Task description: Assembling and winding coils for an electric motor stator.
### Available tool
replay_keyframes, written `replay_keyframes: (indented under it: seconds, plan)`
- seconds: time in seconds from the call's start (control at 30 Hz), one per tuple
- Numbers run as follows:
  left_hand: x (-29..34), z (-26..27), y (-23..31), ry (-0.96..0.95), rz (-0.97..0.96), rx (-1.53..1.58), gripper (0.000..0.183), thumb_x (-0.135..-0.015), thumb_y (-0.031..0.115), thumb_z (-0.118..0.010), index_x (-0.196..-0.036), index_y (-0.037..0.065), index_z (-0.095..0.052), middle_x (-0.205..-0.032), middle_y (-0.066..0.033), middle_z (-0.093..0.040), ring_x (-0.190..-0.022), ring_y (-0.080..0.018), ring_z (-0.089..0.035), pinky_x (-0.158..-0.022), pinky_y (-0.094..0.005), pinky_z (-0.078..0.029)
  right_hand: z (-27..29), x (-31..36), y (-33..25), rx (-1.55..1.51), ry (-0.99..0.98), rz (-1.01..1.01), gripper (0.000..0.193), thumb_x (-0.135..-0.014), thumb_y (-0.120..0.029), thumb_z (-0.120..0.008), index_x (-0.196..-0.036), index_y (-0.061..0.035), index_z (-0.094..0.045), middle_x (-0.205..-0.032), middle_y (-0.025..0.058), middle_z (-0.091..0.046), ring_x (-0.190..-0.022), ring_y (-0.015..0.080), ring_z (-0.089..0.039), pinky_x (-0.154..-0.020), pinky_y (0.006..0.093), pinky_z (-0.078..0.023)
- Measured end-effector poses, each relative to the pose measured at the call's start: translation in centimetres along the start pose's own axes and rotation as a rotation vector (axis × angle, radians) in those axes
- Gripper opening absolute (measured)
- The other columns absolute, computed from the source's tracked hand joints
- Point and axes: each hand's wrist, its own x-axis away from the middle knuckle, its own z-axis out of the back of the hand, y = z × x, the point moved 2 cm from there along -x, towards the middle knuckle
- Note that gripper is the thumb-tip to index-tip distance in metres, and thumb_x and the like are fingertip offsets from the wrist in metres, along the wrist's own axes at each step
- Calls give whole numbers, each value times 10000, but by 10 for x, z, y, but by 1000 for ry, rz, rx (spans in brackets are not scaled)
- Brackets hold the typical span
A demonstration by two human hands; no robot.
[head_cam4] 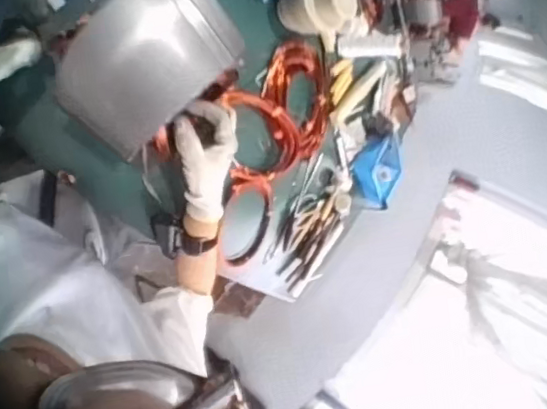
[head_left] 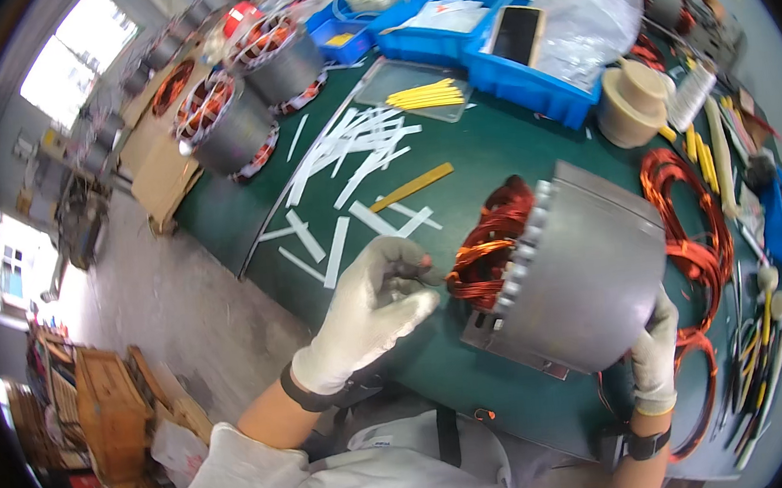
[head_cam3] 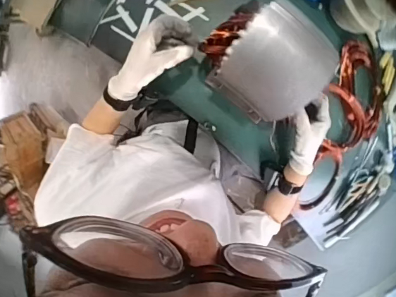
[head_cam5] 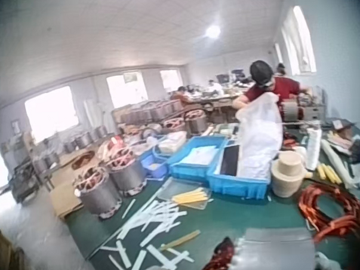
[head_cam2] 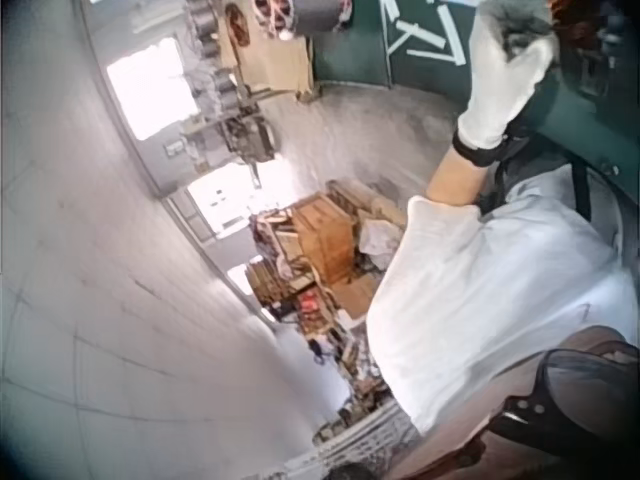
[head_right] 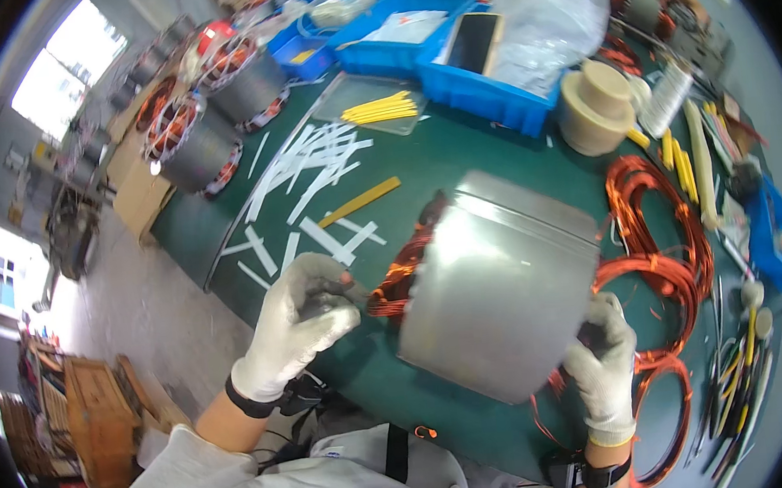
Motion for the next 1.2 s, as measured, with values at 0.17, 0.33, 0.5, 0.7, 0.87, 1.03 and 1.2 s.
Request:
replay_keyframes:
  seconds: [0.17,0.33,0.5,0.7,0.87,1.03,1.2]
  plan:
    - [6,6,-9,-32,6,195,379,-830,27,-699,-1157,16,-509,-992,-66,-612,-783,-56,-556,-590,-180,-437,7,6,15,-28,34,19,310,-818,-98,-690,-1092,19,-604,-1023,33,-649,-897,100,-566,-806,256,-458]
    - [4,4,-7,-78,-11,-179,395,-821,94,-736,-1182,26,-592,-927,-40,-627,-696,-60,-560,-592,-214,-461,51,11,84,-57,157,29,466,-902,-194,-635,-1288,22,-487,-1203,91,-577,-1044,158,-548,-911,303,-453]
    - [0,-2,-8,-42,-770,-605,408,-809,4,-605,-1209,73,-572,-973,-89,-568,-792,-145,-595,-685,-263,-477,43,15,74,-202,216,-41,554,-935,-208,-613,-1384,9,-372,-1321,111,-494,-1142,182,-515,-967,324,-440]
    - [-4,-4,-3,-126,-386,-385,439,-797,-56,-506,-1222,26,-434,-1047,-77,-552,-749,-131,-559,-656,-287,-475,14,6,31,-173,125,22,306,-858,-129,-664,-1121,3,-579,-1032,43,-638,-865,105,-590,-759,253,-484]
    - [0,1,13,-172,-466,-322,422,-798,-4,-538,-1214,29,-472,-1065,-69,-563,-795,-126,-560,-707,-294,-481,-1,3,5,-144,100,-11,238,-829,-108,-670,-1032,8,-625,-897,8,-650,-762,71,-576,-678,218,-462]
    - [-6,18,14,-149,-358,-408,535,-793,60,-561,-1316,20,-452,-1125,-99,-560,-939,-174,-548,-841,-292,-468,-10,1,5,-144,139,53,220,-823,-91,-670,-1017,3,-630,-826,-14,-642,-654,24,-524,-549,184,-398]
    - [-8,10,17,-352,-401,-505,574,-818,93,-530,-1374,9,-416,-1147,-102,-535,-938,-180,-538,-843,-309,-466,-3,7,3,-155,103,-4,216,-818,-77,-673,-1013,2,-625,-854,-3,-642,-677,38,-544,-558,191,-423]
